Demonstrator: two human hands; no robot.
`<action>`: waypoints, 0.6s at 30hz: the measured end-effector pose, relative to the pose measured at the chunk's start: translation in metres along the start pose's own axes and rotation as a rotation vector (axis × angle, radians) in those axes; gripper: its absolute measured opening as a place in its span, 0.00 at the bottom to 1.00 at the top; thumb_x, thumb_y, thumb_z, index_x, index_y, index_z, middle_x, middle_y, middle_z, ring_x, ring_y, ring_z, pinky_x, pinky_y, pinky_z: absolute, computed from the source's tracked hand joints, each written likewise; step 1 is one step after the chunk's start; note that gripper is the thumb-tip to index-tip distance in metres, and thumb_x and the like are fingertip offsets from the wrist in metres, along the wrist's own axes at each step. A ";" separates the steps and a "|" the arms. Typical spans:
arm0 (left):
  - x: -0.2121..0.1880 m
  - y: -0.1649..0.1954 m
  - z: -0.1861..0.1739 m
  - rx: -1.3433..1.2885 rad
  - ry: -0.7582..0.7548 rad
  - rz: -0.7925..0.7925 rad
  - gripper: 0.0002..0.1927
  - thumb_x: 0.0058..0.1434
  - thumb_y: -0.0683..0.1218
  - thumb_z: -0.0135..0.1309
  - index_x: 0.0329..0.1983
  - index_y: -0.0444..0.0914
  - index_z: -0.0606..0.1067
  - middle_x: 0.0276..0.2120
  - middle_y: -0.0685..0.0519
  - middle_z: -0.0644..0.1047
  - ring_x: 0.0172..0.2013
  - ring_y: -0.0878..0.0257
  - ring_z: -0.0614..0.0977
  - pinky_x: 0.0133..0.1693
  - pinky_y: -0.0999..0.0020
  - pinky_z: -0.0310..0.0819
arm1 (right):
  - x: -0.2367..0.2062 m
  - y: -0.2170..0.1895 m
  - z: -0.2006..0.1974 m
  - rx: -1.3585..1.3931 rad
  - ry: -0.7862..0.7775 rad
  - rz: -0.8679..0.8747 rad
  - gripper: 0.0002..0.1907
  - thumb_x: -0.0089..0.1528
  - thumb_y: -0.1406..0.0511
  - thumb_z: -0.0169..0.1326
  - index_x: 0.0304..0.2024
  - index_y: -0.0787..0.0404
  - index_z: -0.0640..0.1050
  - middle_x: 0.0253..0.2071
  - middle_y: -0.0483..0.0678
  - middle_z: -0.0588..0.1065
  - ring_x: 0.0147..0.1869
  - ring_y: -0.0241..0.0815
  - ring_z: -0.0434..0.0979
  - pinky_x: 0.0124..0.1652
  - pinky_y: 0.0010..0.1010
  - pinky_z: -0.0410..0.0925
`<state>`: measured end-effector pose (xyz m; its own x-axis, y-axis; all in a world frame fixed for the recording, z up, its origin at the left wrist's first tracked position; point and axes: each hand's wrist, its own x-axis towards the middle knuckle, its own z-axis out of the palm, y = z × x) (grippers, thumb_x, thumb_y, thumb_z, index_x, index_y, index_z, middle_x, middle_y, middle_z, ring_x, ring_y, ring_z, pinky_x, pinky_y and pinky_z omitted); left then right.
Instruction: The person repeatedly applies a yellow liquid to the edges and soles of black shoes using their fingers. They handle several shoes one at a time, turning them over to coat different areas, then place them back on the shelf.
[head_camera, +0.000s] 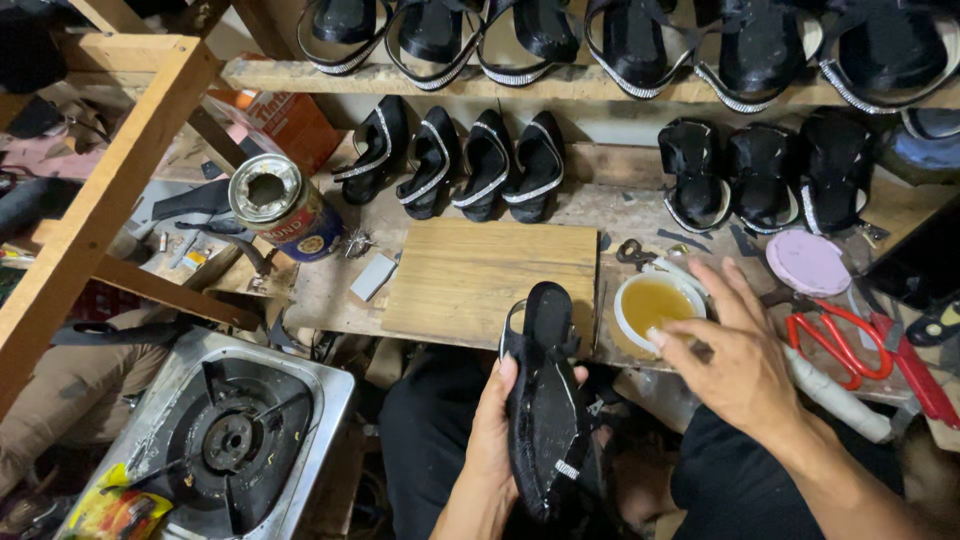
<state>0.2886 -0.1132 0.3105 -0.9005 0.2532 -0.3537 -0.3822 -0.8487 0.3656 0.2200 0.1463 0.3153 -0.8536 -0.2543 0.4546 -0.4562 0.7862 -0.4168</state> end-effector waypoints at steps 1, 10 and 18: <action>-0.001 0.000 0.001 0.021 -0.019 0.036 0.26 0.68 0.59 0.46 0.62 0.38 0.69 0.45 0.38 0.82 0.38 0.55 0.85 0.37 0.63 0.83 | -0.002 0.001 0.001 0.028 0.002 0.039 0.20 0.58 0.52 0.59 0.27 0.62 0.85 0.70 0.54 0.68 0.80 0.62 0.55 0.73 0.52 0.53; 0.010 -0.015 0.022 0.065 -0.102 0.136 0.23 0.69 0.55 0.46 0.61 0.37 0.68 0.43 0.41 0.80 0.40 0.55 0.84 0.41 0.62 0.82 | -0.035 -0.070 0.001 0.535 -0.089 -0.246 0.22 0.65 0.54 0.49 0.52 0.60 0.82 0.76 0.61 0.59 0.84 0.62 0.48 0.75 0.52 0.43; 0.002 -0.015 0.029 0.090 -0.140 0.181 0.23 0.68 0.50 0.46 0.64 0.38 0.68 0.50 0.46 0.79 0.47 0.57 0.82 0.50 0.61 0.79 | -0.030 -0.097 0.013 0.611 -0.157 -0.199 0.29 0.67 0.52 0.46 0.64 0.61 0.75 0.80 0.66 0.43 0.84 0.68 0.35 0.72 0.54 0.42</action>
<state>0.2869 -0.0862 0.3296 -0.9736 0.1674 -0.1550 -0.2229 -0.8431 0.4894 0.2864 0.0709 0.3318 -0.7439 -0.4768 0.4682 -0.6299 0.2663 -0.7296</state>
